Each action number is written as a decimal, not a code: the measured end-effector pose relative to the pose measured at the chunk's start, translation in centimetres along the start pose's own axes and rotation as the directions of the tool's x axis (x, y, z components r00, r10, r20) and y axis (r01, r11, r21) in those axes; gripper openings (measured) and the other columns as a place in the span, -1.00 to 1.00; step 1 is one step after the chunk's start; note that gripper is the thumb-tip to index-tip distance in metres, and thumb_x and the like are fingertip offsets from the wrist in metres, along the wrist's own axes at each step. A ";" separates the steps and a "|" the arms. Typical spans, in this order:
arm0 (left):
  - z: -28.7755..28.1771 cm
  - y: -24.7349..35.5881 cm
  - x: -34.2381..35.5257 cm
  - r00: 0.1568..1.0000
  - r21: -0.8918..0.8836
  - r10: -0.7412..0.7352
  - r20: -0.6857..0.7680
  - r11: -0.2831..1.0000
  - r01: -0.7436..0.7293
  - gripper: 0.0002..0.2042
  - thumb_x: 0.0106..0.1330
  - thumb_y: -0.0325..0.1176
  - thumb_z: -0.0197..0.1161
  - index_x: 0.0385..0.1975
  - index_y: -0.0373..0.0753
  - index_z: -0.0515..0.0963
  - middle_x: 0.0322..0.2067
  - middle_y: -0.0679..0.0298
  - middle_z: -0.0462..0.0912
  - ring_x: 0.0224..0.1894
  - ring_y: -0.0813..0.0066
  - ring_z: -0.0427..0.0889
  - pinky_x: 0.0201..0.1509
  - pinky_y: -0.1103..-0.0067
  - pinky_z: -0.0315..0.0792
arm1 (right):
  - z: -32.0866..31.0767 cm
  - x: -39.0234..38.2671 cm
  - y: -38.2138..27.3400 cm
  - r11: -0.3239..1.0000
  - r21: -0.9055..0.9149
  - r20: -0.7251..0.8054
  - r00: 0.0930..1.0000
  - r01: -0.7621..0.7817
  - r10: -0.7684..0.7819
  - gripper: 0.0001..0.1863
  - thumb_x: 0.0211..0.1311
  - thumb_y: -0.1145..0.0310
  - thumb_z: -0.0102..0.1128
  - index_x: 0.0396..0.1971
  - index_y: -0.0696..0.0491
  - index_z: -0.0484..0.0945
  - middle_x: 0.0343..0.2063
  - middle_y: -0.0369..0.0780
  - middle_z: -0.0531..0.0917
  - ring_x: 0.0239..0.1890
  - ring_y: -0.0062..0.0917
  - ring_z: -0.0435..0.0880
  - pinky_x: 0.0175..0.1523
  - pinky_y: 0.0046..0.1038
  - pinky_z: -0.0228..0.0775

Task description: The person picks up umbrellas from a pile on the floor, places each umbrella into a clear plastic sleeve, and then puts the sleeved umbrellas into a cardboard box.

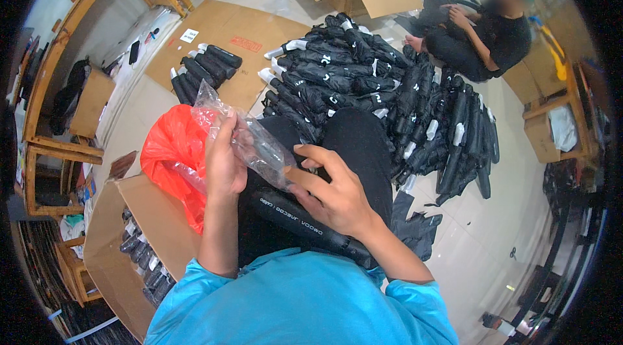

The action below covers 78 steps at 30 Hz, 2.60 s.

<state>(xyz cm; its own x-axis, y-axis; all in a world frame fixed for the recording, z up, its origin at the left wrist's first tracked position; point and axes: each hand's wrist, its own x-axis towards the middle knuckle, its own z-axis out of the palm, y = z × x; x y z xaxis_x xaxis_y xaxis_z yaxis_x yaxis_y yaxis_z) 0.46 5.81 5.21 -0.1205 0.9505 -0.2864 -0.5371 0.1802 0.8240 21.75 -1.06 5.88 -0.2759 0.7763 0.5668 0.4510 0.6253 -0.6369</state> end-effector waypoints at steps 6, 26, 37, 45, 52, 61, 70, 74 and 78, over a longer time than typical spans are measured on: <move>-0.8 -0.6 0.4 0.999 -0.139 -0.036 0.013 0.990 0.037 -0.84 0.61 -0.16 0.20 -0.17 -0.06 0.52 -0.35 0.46 0.58 -0.38 0.68 0.57 -0.35 0.67 0.45 | 0.0 0.2 0.1 0.977 0.213 0.081 0.996 0.006 -0.024 -0.52 -0.02 0.67 0.48 -0.01 0.07 0.73 0.32 0.06 0.47 0.02 -0.25 0.71 0.11 -0.28 0.63; -0.9 -1.6 -1.6 0.998 -0.111 0.055 0.001 0.992 -0.055 -0.80 0.65 -0.16 0.16 -0.03 -0.16 0.51 -0.33 0.40 0.65 -0.36 0.65 0.65 -0.34 0.62 0.57 | -0.2 -0.6 0.7 0.928 0.223 -0.078 0.944 -0.298 0.321 -0.16 0.30 0.51 0.37 0.53 0.26 0.17 0.35 0.06 0.50 0.07 -0.37 0.69 0.15 -0.39 0.57; -0.4 -1.8 -2.5 0.962 -0.048 0.208 0.175 0.978 -0.203 -0.77 0.64 -0.25 0.19 0.08 -0.24 0.45 -0.24 0.31 0.65 -0.26 0.58 0.67 -0.21 0.57 0.60 | 1.5 1.2 1.1 0.551 0.648 0.104 0.778 -0.526 0.620 -0.61 0.30 0.61 0.43 0.11 0.24 0.59 -0.22 -0.24 0.77 -0.23 -0.69 0.72 -0.10 -0.62 0.58; 0.3 -2.3 -2.9 0.924 -0.008 0.348 0.161 0.936 -0.351 -0.81 0.68 -0.23 0.09 0.03 -0.22 0.44 -0.23 0.30 0.64 -0.15 0.47 0.73 -0.12 0.46 0.70 | 1.9 1.3 0.5 0.188 0.715 0.382 0.602 -0.673 0.702 -0.84 0.34 0.50 0.46 -0.15 0.19 0.69 -0.35 -0.28 0.76 -0.43 -0.71 0.68 -0.33 -0.62 0.53; -0.4 -1.7 -2.2 0.938 -0.061 0.330 0.108 0.944 -0.325 -0.80 0.70 -0.21 0.05 -0.04 -0.21 0.50 -0.23 0.27 0.70 -0.16 0.49 0.75 -0.12 0.47 0.70 | 1.5 0.8 1.3 0.366 0.616 0.284 0.630 -0.697 0.722 -0.87 0.36 0.48 0.45 -0.34 0.13 0.64 -0.37 -0.23 0.74 -0.51 -0.63 0.69 -0.42 -0.59 0.55; 0.2 -1.3 -2.4 0.932 -0.090 0.363 0.008 0.928 -0.361 -0.83 0.70 -0.24 0.06 -0.10 -0.19 0.45 -0.27 0.30 0.63 -0.23 0.53 0.73 -0.16 0.46 0.73 | 1.4 1.1 0.3 0.139 0.699 0.475 0.601 -0.701 0.643 -0.79 0.35 0.60 0.39 -0.07 0.20 0.61 -0.29 -0.19 0.77 -0.34 -0.52 0.79 -0.19 -0.46 0.70; 0.2 -1.1 -2.3 0.909 -0.053 0.416 -0.016 0.908 -0.417 -0.84 0.68 -0.26 0.08 -0.06 -0.22 0.45 -0.24 0.26 0.63 -0.23 0.46 0.74 -0.16 0.43 0.75 | 2.7 0.2 0.4 0.354 0.823 0.167 0.784 -0.445 0.597 -0.74 0.50 0.50 0.25 0.11 0.13 0.57 0.15 -0.12 0.62 -0.01 -0.51 0.72 0.04 -0.41 0.67; 0.5 -1.3 -2.3 0.916 -0.054 0.400 -0.045 0.914 -0.402 -0.83 0.68 -0.25 0.09 -0.07 -0.22 0.45 -0.24 0.25 0.63 -0.24 0.44 0.74 -0.17 0.42 0.74 | 2.6 0.1 -0.4 0.291 0.873 0.199 0.831 -0.391 0.520 -0.62 0.67 0.25 0.00 0.21 0.20 0.56 0.29 -0.07 0.51 0.22 -0.39 0.59 0.13 -0.29 0.64; 0.4 -1.4 -2.3 0.916 -0.049 0.397 -0.063 0.915 -0.400 -0.83 0.68 -0.26 0.10 -0.10 -0.23 0.46 -0.27 0.28 0.63 -0.29 0.46 0.73 -0.20 0.44 0.73 | 3.2 0.3 -1.2 0.537 0.750 0.055 0.846 -0.386 0.530 -0.74 0.54 0.36 0.27 -0.04 0.28 0.71 0.25 -0.09 0.54 0.07 -0.45 0.66 0.10 -0.40 0.63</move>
<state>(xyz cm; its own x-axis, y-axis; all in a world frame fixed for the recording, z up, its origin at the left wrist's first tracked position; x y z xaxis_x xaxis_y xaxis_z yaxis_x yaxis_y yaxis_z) 1.85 3.50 4.88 -0.3762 0.9259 0.0340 -0.4846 -0.2279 0.8446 18.45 -1.28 5.16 -0.0412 0.9928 0.1129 -0.2880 0.0964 -0.9528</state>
